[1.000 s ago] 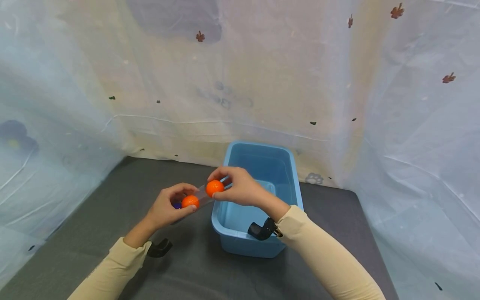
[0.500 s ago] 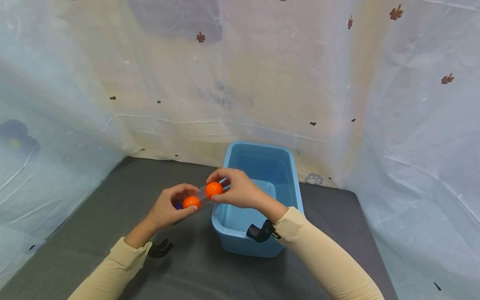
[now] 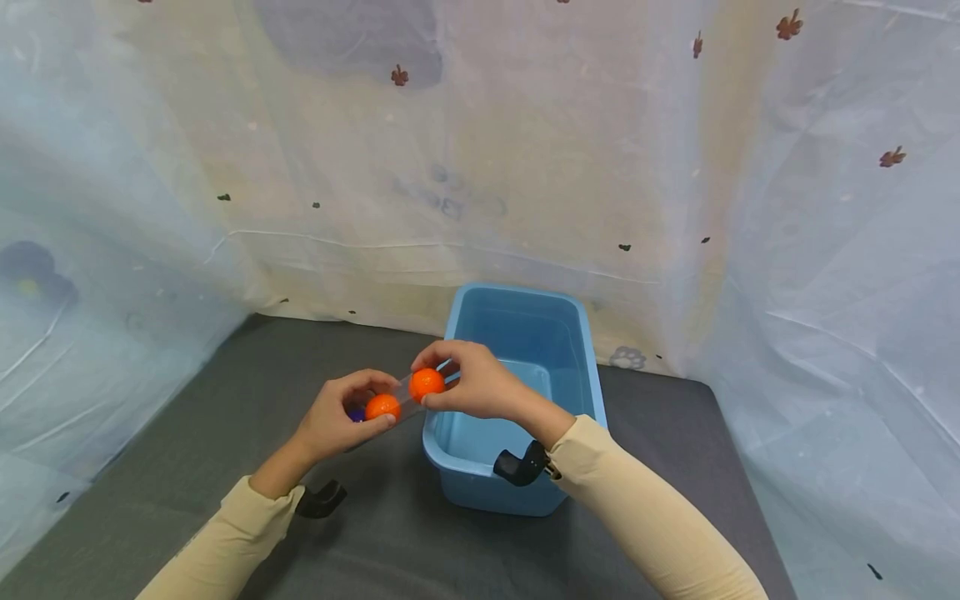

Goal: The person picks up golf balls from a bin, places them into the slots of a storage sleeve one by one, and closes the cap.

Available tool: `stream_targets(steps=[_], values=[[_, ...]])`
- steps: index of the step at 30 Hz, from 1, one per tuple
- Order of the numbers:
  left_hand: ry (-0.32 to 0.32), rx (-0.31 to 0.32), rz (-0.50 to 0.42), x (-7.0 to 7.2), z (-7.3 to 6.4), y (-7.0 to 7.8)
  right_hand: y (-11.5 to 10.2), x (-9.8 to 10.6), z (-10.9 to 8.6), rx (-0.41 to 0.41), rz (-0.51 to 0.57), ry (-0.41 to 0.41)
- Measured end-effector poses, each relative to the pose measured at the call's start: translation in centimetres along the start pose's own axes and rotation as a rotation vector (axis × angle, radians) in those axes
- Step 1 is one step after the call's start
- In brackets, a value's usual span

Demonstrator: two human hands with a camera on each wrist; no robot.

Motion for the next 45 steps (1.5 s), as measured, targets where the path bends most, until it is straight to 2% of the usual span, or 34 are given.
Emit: stream_targets(steps=[23,30,37,45], values=[[0.008,-0.029,0.012,-0.3,-0.1,0.8,-0.2,-0.1,-0.5,0.032,0.002,0.014],[0.009,-0.045,0.017,-0.4,-0.1,0.7,-0.4,0.2,-0.8,0.039,-0.052,0.031],[0.013,-0.036,0.012,-0.9,-0.1,-2.5,-0.8,1.0,-1.4,0.035,-0.101,0.04],[0.017,-0.031,0.006,-0.7,-0.3,-3.1,-0.9,2.8,-2.8,0.032,-0.129,0.072]])
Point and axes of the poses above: each hand's wrist, its own z-axis towards the middle knuckle, its own x-axis out of the back of the hand, y = z × x, the point moved 10 cm from there along z, towards the middle knuckle, and after that the axes turned 2 degrees about -y, right-handed, at the moved point
